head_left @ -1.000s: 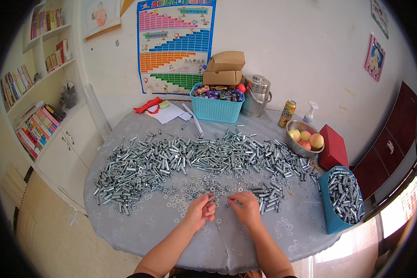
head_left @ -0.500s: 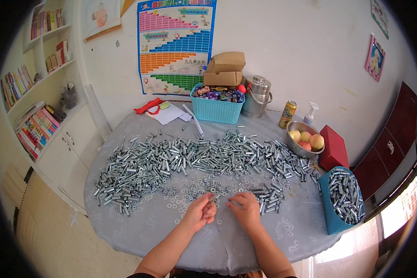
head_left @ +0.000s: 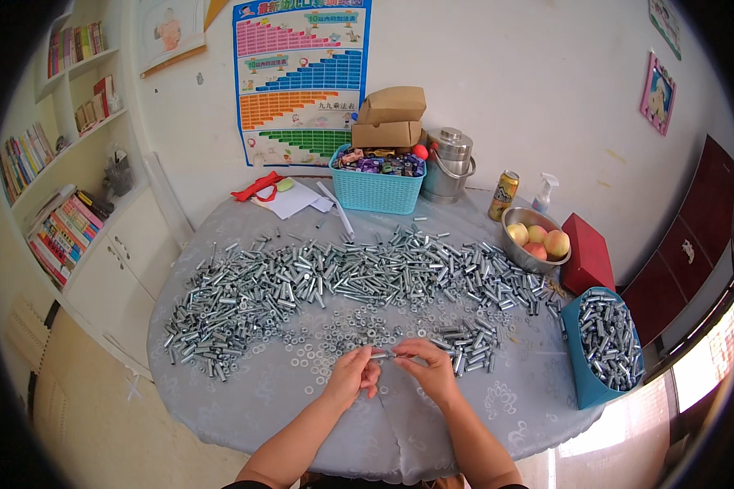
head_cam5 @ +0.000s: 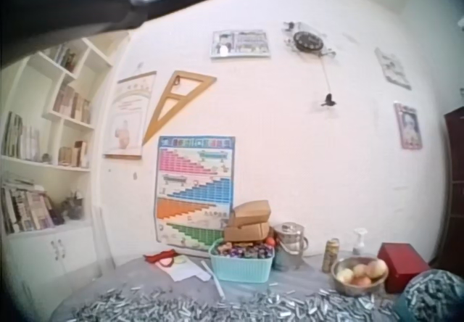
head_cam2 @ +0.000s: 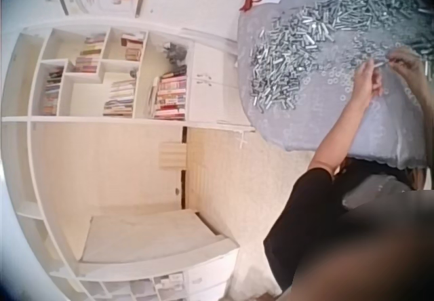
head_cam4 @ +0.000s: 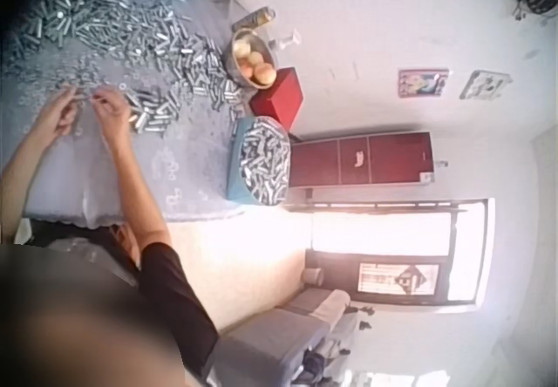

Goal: The person assembles metal fasteners by hand, picking up bolts and washers from a table and screwing them together. They place the completed units into a blue container. The person then moves a bowl of fruit and a red box before walking to a kitchen area and moving a chair.

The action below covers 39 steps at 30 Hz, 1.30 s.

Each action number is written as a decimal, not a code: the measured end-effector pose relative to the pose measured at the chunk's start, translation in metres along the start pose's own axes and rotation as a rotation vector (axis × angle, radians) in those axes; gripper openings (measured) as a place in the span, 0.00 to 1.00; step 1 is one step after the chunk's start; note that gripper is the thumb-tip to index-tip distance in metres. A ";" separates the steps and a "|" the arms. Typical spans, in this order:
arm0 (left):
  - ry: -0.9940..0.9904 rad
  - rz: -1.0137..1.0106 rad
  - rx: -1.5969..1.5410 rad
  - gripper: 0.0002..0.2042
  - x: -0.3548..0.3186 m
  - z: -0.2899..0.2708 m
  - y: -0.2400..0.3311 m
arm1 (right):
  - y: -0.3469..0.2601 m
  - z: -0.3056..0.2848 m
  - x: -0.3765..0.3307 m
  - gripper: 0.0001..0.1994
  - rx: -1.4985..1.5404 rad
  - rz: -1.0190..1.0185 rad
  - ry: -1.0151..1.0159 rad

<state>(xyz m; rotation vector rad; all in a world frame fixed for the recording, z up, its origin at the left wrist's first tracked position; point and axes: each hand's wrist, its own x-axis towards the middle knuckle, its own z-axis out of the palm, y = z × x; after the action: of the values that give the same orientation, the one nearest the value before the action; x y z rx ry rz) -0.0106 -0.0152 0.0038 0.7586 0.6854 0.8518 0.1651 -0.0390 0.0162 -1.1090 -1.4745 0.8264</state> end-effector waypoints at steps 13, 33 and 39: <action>0.074 0.172 0.364 0.16 -0.004 0.009 -0.005 | 0.001 0.001 -0.004 0.15 -0.191 0.323 -0.072; 0.195 0.212 0.242 0.16 0.000 0.006 -0.005 | 0.003 0.006 -0.007 0.13 -0.030 0.178 -0.093; 0.200 0.194 0.259 0.15 0.001 0.011 -0.006 | 0.003 0.006 -0.007 0.13 -0.081 0.240 -0.097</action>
<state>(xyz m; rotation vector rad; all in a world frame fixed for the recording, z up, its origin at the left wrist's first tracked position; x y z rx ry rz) 0.0006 -0.0205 0.0051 0.9928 0.9234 1.0373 0.1602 -0.0442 0.0103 -1.3414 -1.4830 1.0058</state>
